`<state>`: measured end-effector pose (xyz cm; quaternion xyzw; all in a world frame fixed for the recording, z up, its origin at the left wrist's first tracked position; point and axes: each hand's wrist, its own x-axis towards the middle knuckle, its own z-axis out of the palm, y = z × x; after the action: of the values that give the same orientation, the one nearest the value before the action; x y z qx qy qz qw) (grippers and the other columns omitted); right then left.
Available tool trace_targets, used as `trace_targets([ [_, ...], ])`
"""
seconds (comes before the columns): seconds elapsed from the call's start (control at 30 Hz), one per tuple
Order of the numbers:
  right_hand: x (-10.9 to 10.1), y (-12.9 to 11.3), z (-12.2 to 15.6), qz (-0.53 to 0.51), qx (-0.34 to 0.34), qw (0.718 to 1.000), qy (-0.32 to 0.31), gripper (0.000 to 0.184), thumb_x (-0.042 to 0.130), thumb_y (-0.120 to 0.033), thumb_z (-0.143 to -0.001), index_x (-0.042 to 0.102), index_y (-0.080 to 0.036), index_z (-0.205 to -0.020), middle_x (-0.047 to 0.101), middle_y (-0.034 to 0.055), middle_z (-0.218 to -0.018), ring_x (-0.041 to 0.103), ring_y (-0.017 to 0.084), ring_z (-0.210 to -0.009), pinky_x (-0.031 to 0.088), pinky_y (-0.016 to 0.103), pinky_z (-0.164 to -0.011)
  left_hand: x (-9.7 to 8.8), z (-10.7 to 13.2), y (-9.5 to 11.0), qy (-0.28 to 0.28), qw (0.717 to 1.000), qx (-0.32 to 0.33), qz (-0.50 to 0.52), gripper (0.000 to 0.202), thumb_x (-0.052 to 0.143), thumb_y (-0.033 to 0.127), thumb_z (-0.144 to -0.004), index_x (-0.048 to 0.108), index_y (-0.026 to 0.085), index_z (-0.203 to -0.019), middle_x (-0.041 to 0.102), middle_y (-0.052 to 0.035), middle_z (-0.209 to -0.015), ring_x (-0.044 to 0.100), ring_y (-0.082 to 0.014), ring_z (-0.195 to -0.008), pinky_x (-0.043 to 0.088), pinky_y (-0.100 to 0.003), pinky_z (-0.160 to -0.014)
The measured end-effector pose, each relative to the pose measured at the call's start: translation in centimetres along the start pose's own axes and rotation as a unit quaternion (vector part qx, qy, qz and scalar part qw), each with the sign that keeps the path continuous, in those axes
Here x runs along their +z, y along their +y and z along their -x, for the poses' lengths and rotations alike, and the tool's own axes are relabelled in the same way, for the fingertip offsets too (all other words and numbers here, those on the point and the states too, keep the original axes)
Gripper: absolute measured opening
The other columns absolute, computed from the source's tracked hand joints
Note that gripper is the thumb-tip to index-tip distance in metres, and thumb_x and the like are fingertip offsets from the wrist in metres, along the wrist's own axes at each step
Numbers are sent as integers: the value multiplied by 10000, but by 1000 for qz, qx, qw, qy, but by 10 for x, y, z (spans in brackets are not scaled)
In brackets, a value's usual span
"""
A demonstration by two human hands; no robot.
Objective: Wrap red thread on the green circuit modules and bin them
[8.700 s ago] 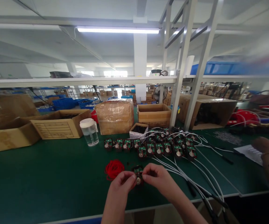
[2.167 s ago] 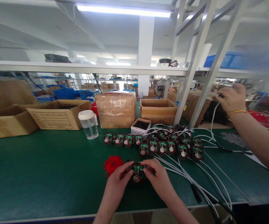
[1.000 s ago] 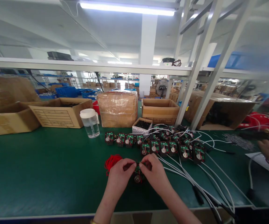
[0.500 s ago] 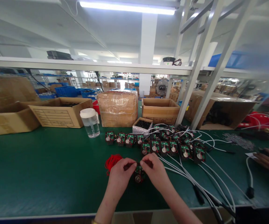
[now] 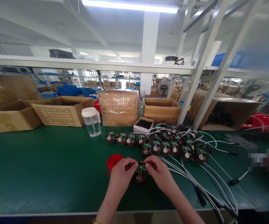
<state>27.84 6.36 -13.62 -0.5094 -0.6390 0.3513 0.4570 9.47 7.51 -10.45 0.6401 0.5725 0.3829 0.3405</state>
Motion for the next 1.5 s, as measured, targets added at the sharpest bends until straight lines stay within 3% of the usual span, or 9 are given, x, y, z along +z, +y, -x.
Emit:
trace_targets([
  [0.4,-1,-4,4,36,-19,999,10,167,539,-217,-882,661,-211,-995,636,17,-859,610,179,-753,488,291,-670,1,0,-2,0,1000,2,3,210,615,393,-782,745,232,-815,755,-19,-824,702,-222,-816,524,-328,-772],
  [0.67,1,-6,1,68,-31,997,26,163,555,-158,-839,658,-208,-954,611,7,-823,590,179,-741,468,296,-676,2,0,-3,2,1000,5,4,201,621,388,-785,746,232,-805,747,-15,-809,699,-214,-786,524,-321,-747],
  [1.27,3,-15,-9,92,-18,995,28,7,635,-213,-828,635,-213,-821,552,-12,-764,536,162,-656,418,275,-591,2,-1,-6,0,1000,18,2,182,618,373,-784,742,239,-791,734,-13,-801,693,-213,-785,526,-322,-751],
  [1.5,1,-16,-12,97,-36,994,27,70,606,-199,-841,620,-213,-773,541,-16,-761,549,158,-667,415,274,-607,2,0,-3,0,1000,23,6,179,622,365,-790,747,239,-809,728,-15,-819,691,-214,-806,519,-322,-760],
])
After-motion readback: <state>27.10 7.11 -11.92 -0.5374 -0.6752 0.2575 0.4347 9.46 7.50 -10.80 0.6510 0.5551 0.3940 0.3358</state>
